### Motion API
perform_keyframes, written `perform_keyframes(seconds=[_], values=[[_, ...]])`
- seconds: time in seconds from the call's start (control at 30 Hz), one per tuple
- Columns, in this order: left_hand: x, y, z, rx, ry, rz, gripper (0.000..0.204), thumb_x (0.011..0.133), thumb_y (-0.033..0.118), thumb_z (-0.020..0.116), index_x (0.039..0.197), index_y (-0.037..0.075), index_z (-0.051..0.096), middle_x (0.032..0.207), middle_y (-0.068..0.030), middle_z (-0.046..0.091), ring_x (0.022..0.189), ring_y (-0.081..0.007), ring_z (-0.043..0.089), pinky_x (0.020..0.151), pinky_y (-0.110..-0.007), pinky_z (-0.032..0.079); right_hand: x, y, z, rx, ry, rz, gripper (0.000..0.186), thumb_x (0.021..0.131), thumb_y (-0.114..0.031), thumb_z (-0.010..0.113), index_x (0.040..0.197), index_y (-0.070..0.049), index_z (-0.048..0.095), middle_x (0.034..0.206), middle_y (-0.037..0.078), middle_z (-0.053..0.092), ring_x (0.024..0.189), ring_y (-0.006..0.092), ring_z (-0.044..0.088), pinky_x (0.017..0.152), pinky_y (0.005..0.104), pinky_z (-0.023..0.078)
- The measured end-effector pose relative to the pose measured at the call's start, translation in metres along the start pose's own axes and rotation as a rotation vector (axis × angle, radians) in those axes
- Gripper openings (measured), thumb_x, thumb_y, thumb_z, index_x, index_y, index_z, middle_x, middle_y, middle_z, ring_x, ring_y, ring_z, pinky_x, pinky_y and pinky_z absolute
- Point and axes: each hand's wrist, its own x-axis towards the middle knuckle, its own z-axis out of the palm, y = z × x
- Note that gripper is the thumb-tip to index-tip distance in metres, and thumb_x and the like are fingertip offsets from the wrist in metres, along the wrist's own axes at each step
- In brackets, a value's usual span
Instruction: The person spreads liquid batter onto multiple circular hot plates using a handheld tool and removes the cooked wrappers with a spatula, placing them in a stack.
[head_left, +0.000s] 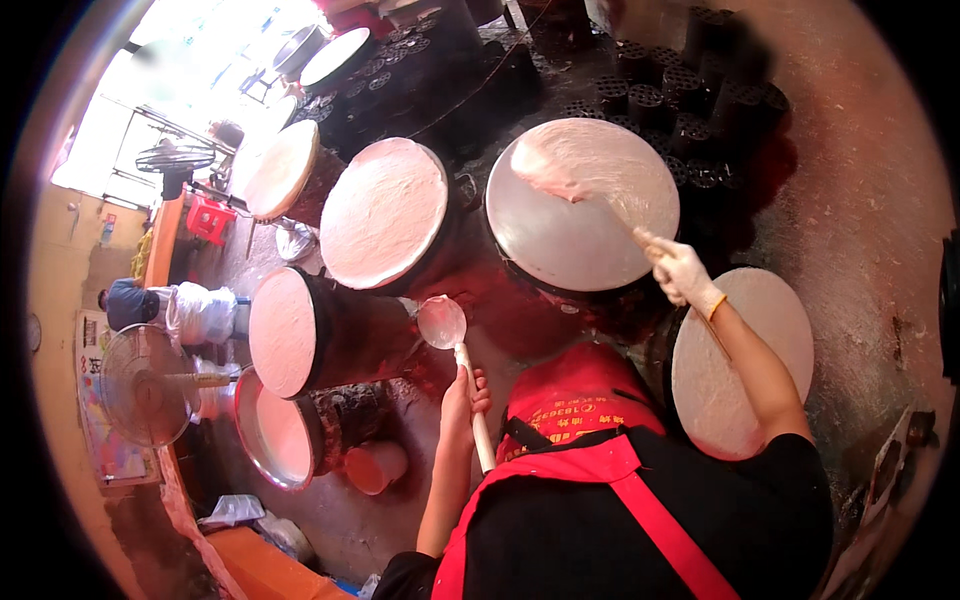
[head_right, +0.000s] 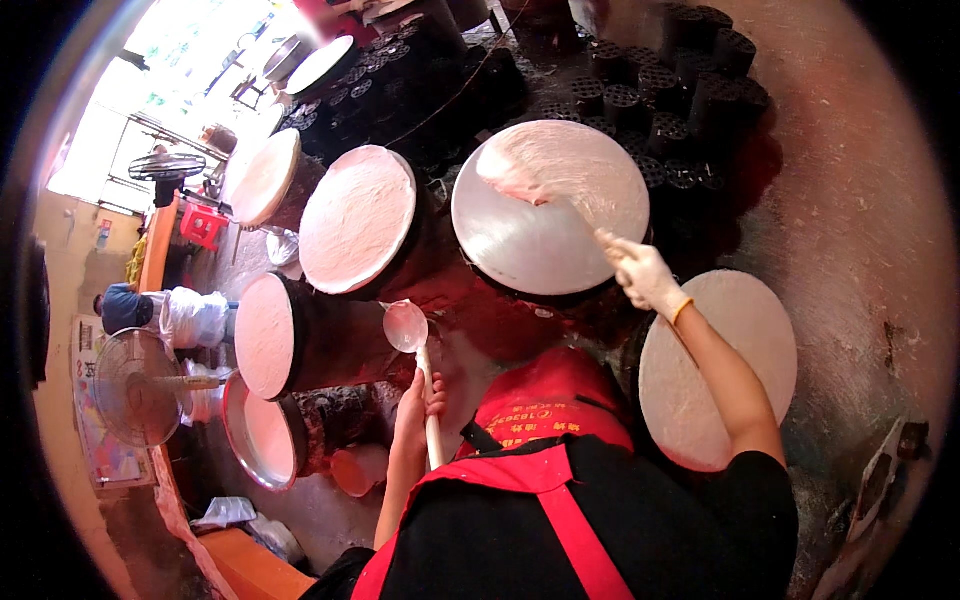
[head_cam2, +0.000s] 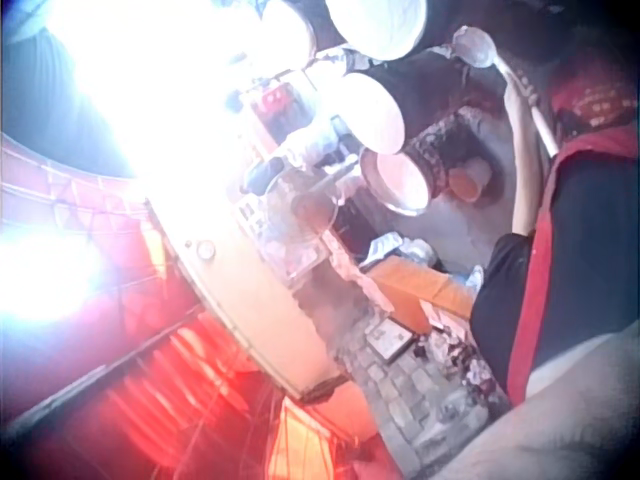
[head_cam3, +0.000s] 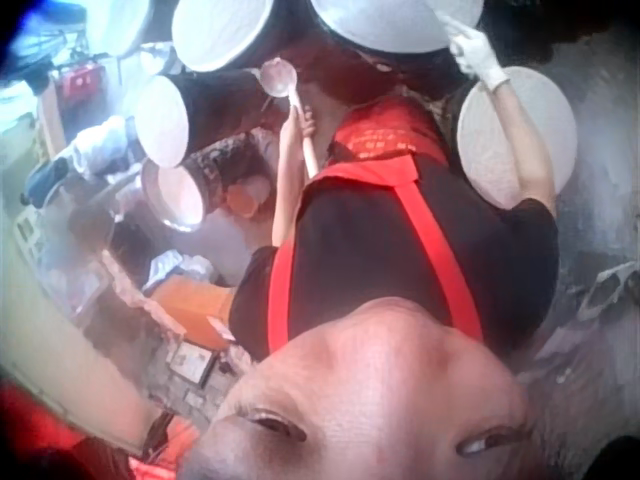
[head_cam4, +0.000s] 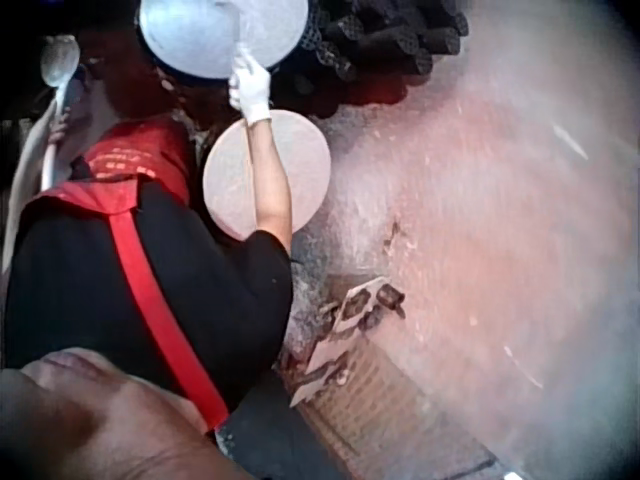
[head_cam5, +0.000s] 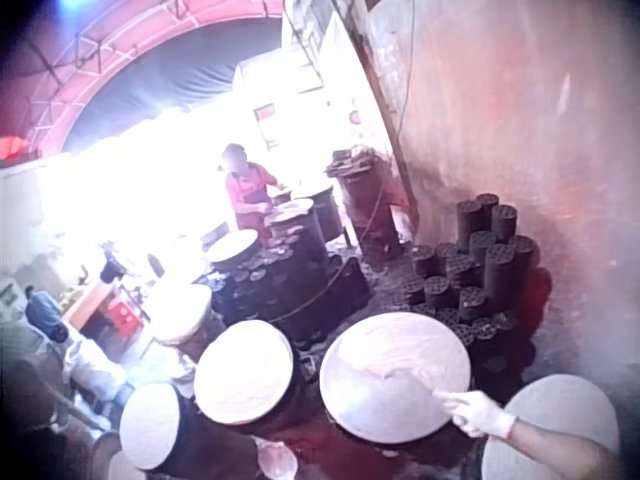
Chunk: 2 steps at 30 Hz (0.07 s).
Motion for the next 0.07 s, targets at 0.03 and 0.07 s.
perform_keyframes(seconds=[0.03,0.07], values=[[0.001,0.000,-0.003,0.008,0.014,0.000,0.032,0.099,0.032,0.045,0.103,0.001,0.045,0.079,-0.0036,0.046,0.053,-0.0056,0.035,0.042,-0.016,0.029,0.011,0.005,-0.010,0.041,0.092,-0.014,0.041,0.097,-0.016,0.041,0.137,-0.024,0.045,0.068,-0.001,0.052,0.033,0.0044,0.028,0.027,0.0207,0.026],[0.000,0.000,-0.007,0.018,0.030,0.005,0.033,0.099,0.033,0.045,0.106,0.000,0.043,0.081,-0.0040,0.046,0.054,-0.0064,0.036,0.042,-0.016,0.030,0.024,0.005,-0.012,0.081,0.179,-0.023,0.044,0.097,-0.018,0.042,0.141,-0.023,0.040,0.080,0.004,0.064,0.032,0.0064,0.029,0.026,0.0214,0.027]])
